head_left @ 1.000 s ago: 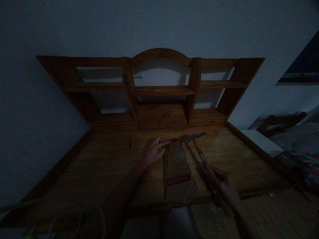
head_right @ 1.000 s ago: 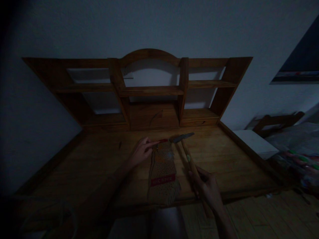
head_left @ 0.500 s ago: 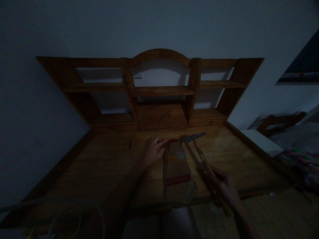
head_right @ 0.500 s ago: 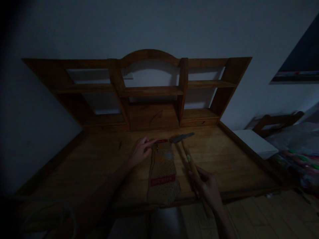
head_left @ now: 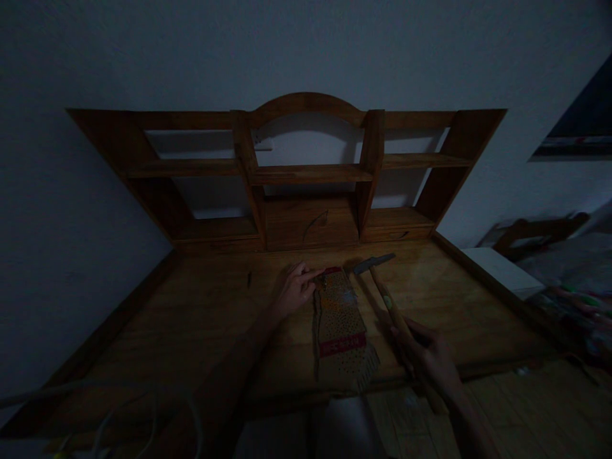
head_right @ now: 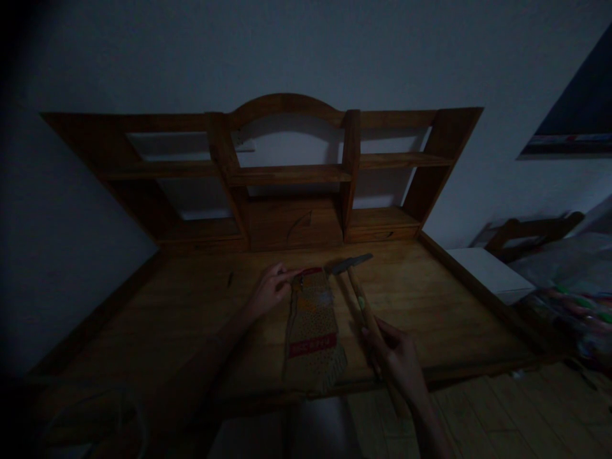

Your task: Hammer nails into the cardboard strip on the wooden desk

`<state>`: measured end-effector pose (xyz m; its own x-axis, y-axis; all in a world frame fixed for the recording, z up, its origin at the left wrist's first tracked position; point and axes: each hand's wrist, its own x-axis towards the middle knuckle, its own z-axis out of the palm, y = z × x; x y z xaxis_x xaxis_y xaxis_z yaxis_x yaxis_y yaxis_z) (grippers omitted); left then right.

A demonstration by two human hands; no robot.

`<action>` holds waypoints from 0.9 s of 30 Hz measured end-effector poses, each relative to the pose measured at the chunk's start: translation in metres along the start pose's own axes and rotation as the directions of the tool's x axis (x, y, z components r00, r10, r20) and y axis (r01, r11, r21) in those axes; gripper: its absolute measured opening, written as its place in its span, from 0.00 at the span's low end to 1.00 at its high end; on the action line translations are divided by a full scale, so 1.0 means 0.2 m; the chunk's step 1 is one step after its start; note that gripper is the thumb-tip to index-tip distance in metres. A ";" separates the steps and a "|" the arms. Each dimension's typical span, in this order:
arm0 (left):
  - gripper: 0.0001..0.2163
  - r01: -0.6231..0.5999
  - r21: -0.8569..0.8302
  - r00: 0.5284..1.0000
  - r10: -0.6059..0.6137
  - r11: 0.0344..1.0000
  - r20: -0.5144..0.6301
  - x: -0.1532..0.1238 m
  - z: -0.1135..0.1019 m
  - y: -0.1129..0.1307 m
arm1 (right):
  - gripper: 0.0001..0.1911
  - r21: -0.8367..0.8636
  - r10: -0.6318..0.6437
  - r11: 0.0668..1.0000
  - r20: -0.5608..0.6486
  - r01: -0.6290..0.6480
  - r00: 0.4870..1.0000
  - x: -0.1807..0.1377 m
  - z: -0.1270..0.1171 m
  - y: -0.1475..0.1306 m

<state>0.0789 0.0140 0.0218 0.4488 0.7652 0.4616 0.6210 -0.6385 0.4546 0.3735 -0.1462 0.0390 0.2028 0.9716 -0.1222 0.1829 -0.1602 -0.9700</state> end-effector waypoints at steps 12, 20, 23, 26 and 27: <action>0.23 -0.063 0.001 0.998 0.063 0.998 -0.010 -0.02 0.00 0.02 | 0.27 -0.010 -0.011 1.000 0.008 0.011 1.000 0.00 0.00 -0.01; 0.22 -0.060 -0.012 0.998 0.060 0.998 -0.030 -0.01 0.02 0.01 | 0.28 -0.060 -0.041 0.997 0.006 0.041 0.999 0.01 -0.01 0.03; 0.23 -0.087 -0.037 0.995 0.085 0.996 -0.044 -0.02 0.02 0.01 | 0.28 -0.036 -0.035 0.999 0.034 0.036 0.999 0.01 -0.02 0.02; 0.24 -0.124 -0.087 0.991 0.119 0.989 -0.057 -0.03 0.02 0.01 | 0.28 -0.030 -0.049 0.998 0.013 0.049 0.999 0.01 -0.01 0.04; 0.24 -0.131 -0.098 0.990 0.126 0.986 -0.061 -0.03 0.02 0.02 | 0.28 -0.027 -0.044 0.999 0.008 0.044 0.999 0.02 -0.01 0.05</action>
<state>0.0811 0.0077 0.0168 0.4831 0.6722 0.5610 0.4907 -0.7385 0.4624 0.3782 -0.1449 0.0293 0.1866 0.9791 -0.0814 0.2180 -0.1220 -0.9683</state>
